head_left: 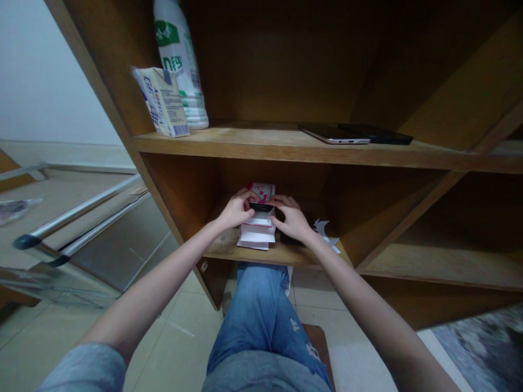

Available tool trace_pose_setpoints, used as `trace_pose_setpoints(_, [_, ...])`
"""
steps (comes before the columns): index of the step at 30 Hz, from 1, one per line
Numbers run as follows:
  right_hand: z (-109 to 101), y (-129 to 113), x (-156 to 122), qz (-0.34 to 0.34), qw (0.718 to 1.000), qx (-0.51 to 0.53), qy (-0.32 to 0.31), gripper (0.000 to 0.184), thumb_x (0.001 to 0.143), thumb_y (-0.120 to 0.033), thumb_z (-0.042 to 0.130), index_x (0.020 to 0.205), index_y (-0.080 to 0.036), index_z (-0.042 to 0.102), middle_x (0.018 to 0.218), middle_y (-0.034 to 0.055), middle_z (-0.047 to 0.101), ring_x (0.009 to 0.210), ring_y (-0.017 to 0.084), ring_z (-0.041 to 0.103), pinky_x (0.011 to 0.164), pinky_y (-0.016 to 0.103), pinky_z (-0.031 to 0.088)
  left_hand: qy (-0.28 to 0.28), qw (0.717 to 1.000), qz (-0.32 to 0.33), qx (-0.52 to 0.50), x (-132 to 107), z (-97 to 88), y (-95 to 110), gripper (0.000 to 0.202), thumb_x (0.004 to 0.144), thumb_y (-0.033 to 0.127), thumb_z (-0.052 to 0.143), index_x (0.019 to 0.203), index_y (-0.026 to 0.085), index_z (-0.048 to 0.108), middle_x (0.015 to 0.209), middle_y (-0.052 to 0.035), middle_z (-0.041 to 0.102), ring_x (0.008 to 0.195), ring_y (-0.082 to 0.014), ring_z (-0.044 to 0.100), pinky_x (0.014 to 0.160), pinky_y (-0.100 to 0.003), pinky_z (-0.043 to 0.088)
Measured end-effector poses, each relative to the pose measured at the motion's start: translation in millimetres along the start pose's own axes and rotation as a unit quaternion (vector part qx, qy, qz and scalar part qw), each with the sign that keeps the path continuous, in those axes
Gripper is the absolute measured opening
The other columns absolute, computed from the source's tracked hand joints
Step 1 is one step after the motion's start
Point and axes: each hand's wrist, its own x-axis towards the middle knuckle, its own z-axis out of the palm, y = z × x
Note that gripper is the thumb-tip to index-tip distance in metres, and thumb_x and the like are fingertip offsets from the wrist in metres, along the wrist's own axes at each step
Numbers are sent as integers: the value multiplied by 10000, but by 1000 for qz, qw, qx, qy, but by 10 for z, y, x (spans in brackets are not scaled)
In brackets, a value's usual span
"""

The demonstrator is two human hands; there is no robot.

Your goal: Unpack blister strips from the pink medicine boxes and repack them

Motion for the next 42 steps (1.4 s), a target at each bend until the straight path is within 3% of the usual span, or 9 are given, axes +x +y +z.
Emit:
trace_pose_setpoints(6, [-4,56,95,-2,998,-35,-50,306,817,-231,526,1114,-219,600,1115,71,597,1048,240,512,914,370,380,-3,995,2,96,-78,-137,-45,244,692,120,499,912,186,581,935,-36,530,664,-120,535,610,-237,454])
trace_pose_setpoints(10, [13,15,147,20,999,-27,-36,249,807,-238,549,1043,-210,623,1013,72,600,971,236,535,855,346,409,-3,982,34,185,-140,-183,-90,153,795,207,476,826,216,626,1030,-63,568,917,-190,563,805,-294,461])
trace_pose_setpoints(14, [27,-7,168,42,998,-41,-17,184,781,-225,571,948,-211,647,962,67,606,895,235,550,808,344,419,-37,974,71,211,-200,-223,-140,215,832,299,484,907,222,671,1156,-74,578,1111,-232,505,954,-355,405])
trace_pose_setpoints(18, [38,-6,192,51,998,-43,-1,139,751,-200,586,868,-217,658,922,53,618,869,228,559,784,332,418,-75,973,83,199,-248,-267,-160,457,744,514,595,1060,188,638,1225,-111,560,1148,-263,488,975,-386,401])
trace_pose_setpoints(21, [52,-3,200,62,997,-38,10,121,734,-183,585,823,-210,663,896,47,619,847,221,562,775,328,419,-86,972,95,197,-250,-278,-154,534,712,571,606,1077,181,628,1230,-121,560,1154,-272,488,964,-392,412])
trace_pose_setpoints(28, [91,81,220,94,995,15,22,102,708,-194,593,755,-200,684,841,49,615,807,205,564,725,303,435,-41,984,55,162,-180,-198,-118,356,831,483,499,970,187,641,1084,-78,631,1048,-222,551,936,-351,414])
trace_pose_setpoints(37, [75,145,215,77,994,78,14,224,772,-166,489,772,-209,708,878,50,639,830,193,593,769,308,453,49,993,-5,105,-180,-41,-109,221,801,384,556,905,203,628,1005,-49,644,1002,-212,545,895,-350,422])
trace_pose_setpoints(42, [70,109,186,73,995,57,21,131,752,-281,609,798,-202,703,881,51,636,828,203,593,766,311,455,88,992,-51,72,-179,34,-68,154,761,285,582,889,202,598,950,-32,639,955,-202,544,829,-327,446])
